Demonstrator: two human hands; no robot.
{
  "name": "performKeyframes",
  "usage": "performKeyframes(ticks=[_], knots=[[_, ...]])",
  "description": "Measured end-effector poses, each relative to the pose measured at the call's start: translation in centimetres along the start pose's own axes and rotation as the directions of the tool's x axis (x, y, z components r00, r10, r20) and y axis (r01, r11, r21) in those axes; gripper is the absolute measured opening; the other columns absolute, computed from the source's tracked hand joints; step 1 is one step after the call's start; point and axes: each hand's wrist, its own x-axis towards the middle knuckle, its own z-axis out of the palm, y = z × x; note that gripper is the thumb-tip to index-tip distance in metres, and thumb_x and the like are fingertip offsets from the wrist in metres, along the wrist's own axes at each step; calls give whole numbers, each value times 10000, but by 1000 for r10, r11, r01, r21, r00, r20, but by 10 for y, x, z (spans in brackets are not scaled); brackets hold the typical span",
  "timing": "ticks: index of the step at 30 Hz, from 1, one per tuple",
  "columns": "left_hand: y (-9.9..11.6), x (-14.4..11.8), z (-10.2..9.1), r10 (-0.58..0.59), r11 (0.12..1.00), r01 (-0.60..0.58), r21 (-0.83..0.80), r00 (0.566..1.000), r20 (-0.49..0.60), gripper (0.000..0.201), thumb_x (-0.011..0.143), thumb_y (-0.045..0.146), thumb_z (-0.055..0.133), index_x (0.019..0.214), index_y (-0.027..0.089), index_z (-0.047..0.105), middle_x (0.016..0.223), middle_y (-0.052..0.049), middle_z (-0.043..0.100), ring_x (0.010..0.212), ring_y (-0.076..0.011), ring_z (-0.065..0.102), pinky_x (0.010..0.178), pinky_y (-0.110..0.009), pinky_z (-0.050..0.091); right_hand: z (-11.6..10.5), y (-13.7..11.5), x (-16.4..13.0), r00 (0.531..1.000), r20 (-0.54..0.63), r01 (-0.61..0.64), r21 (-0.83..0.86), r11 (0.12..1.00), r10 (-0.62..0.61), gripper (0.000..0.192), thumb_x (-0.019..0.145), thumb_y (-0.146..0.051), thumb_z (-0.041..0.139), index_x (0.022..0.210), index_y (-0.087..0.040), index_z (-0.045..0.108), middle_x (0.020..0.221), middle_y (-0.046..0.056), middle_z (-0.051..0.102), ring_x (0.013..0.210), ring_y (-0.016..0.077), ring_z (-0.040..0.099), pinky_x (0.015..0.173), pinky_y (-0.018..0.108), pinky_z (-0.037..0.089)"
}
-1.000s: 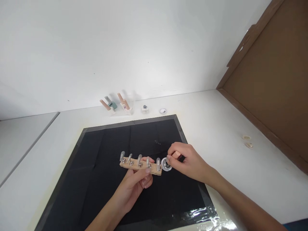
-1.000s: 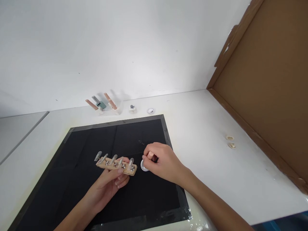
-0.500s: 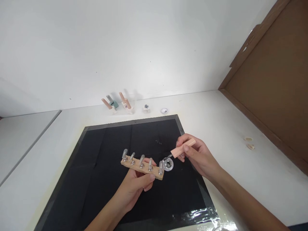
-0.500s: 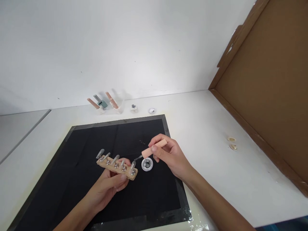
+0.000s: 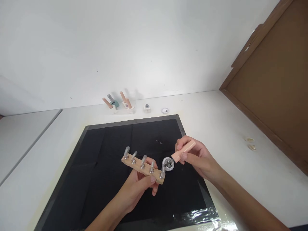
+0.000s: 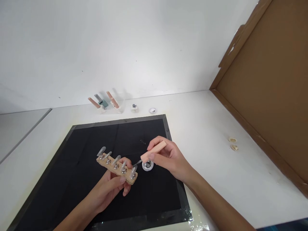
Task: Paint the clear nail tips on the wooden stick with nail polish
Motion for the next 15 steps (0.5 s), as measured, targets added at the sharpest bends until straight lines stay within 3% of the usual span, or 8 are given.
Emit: performKeyframes(ticks=[5,15], knots=[[1,1,0,-12,1000,12,17,1000,-15,326,624,294,730,822,181,497,595,37,561,475,-73,457,462,-211,384,0,2,0,998,62,-17,-11,1000,18,144,776,-313,662,804,-201,577,678,-14,517,566,109,473,530,237,380],[-1,1,-4,-12,999,12,47,1000,-3,317,627,279,721,817,183,487,589,44,551,479,-76,454,461,-212,382,1,2,1,999,53,4,-126,992,3,77,806,-248,619,813,-197,561,691,-6,554,587,115,507,537,237,406]])
